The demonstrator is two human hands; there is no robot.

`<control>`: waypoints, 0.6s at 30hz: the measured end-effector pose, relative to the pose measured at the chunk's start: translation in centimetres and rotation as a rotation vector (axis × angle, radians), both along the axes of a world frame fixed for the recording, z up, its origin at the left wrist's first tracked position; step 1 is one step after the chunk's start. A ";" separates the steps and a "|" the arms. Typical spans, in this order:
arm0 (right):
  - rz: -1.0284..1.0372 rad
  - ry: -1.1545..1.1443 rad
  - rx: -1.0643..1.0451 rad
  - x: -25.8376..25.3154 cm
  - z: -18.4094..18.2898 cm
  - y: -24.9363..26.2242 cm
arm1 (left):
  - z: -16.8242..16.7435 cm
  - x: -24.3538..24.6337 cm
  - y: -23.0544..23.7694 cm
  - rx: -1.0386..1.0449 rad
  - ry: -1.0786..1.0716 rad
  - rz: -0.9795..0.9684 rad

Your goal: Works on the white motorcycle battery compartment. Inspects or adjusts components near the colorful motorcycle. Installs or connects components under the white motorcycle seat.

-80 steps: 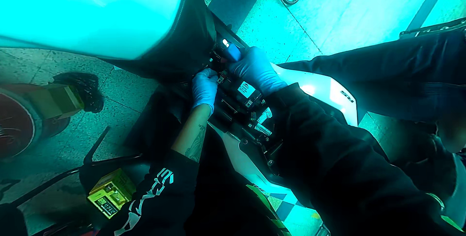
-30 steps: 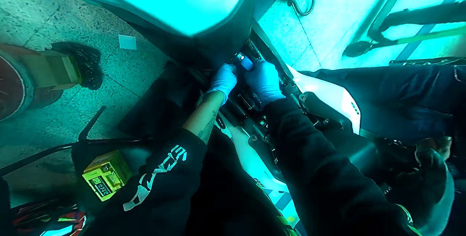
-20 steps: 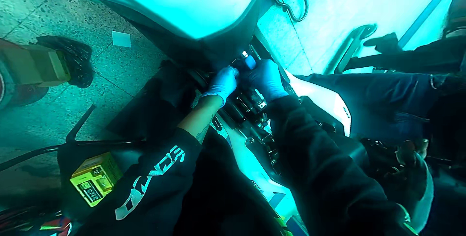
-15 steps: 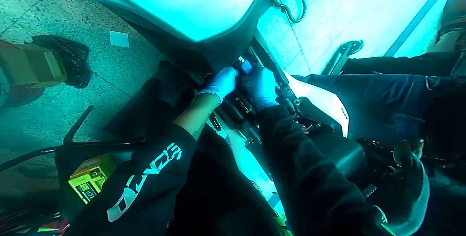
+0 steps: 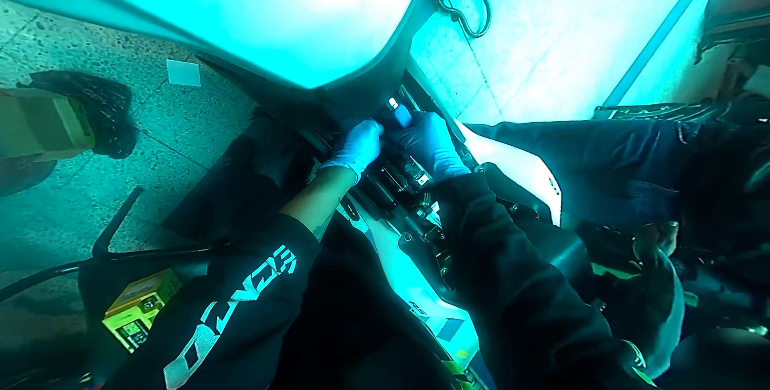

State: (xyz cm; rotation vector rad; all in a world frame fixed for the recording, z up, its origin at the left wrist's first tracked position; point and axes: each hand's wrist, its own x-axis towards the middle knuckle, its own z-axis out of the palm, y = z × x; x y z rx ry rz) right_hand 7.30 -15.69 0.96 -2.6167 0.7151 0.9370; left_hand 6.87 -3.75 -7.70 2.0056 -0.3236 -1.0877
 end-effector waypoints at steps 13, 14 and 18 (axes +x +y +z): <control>-0.273 -0.334 0.347 0.0 10.8 1.2 | 0.1 0.0 0.2 -0.050 0.072 0.072; -0.278 -0.415 0.400 0.2 13.3 2.0 | 0.0 0.1 0.3 -0.062 0.080 0.086; 0.124 -1.151 0.876 -0.6 11.8 0.2 | 1.4 -0.1 0.5 -0.034 0.090 0.104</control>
